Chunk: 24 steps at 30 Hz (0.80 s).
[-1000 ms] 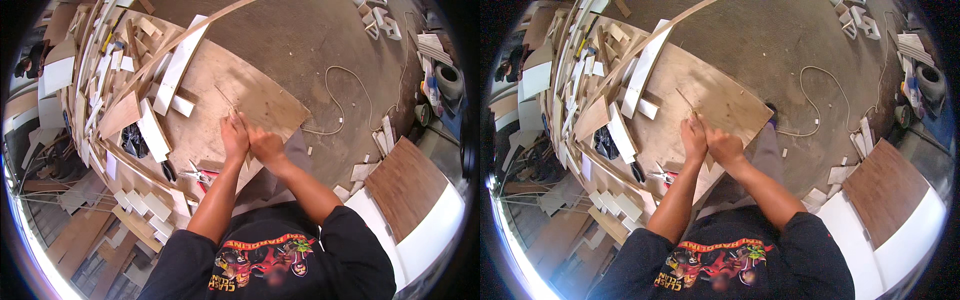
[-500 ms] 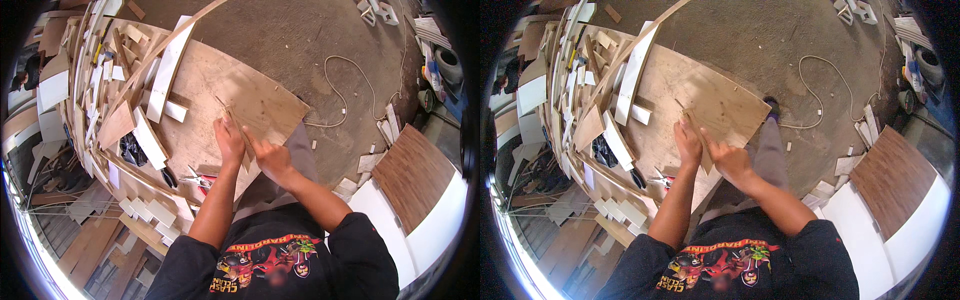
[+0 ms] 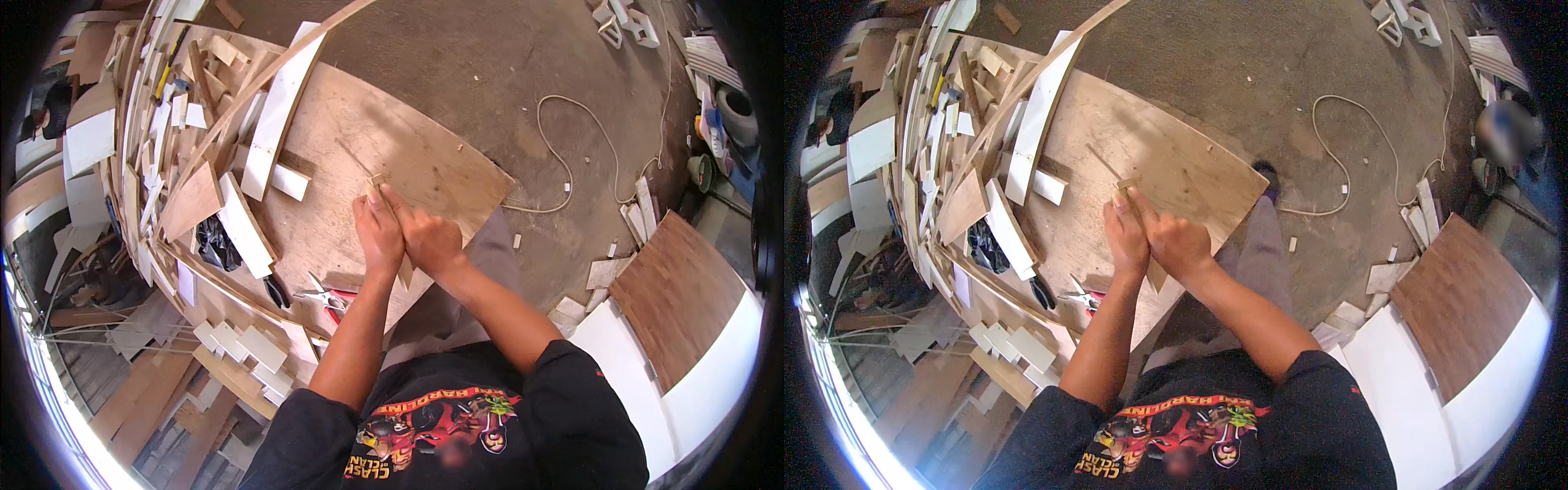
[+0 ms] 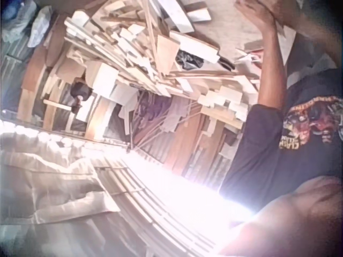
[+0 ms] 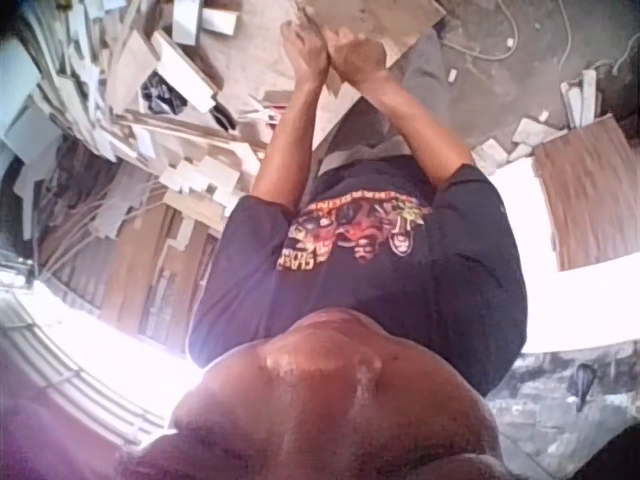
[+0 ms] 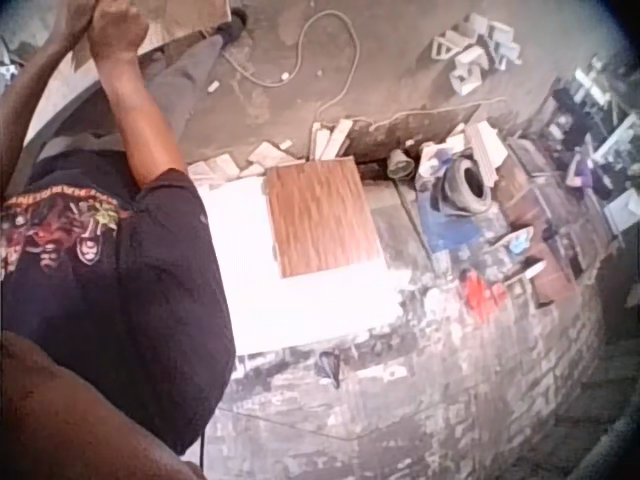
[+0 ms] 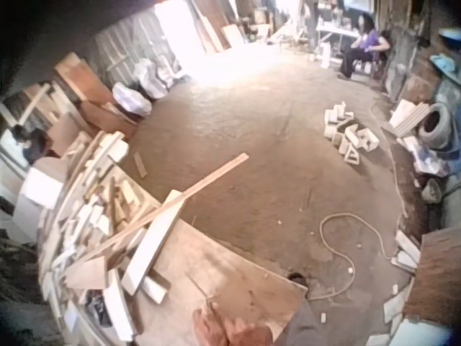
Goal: The person rubs a thin strip of wood against a larger wooden block, then uses a thin blade to score or cut a line into the block before finishing by using shears to trim the wood strip.
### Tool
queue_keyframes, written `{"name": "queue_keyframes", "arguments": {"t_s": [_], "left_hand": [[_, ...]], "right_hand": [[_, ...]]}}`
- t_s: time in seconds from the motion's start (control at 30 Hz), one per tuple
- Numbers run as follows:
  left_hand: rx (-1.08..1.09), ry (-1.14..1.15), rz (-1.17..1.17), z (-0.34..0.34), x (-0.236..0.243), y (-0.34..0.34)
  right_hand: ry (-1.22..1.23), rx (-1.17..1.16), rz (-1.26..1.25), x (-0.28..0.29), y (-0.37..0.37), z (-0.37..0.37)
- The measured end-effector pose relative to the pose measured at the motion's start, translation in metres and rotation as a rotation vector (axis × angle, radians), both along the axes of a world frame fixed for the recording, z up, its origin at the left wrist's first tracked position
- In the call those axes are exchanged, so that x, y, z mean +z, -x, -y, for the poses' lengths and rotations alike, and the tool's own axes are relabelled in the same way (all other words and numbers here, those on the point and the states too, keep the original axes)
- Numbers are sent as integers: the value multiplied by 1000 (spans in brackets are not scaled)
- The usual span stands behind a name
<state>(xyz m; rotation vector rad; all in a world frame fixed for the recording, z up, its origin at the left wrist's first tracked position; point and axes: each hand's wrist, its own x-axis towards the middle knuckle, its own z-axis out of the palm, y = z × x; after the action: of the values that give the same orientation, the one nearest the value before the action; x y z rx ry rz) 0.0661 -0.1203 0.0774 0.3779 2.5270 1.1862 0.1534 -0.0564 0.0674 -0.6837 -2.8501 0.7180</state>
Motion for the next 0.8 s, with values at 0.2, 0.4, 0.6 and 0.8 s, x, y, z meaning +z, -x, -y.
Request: {"name": "queue_keyframes", "arguments": {"t_s": [0.2, 0.4, 0.6, 0.8], "left_hand": [[-19, -11, -33, 11, -9, 2], [-18, 6, 4, 9, -9, 3], [-20, -7, -27, 5, -4, 1], [4, -4, 80, 10, -2, 3]], "right_hand": [[79, 80, 101, 12, -34, 5], [72, 22, 52, 10, -7, 0], [40, 16, 35, 2, 3, -1], [101, 86, 131, 20, -35, 3]]}}
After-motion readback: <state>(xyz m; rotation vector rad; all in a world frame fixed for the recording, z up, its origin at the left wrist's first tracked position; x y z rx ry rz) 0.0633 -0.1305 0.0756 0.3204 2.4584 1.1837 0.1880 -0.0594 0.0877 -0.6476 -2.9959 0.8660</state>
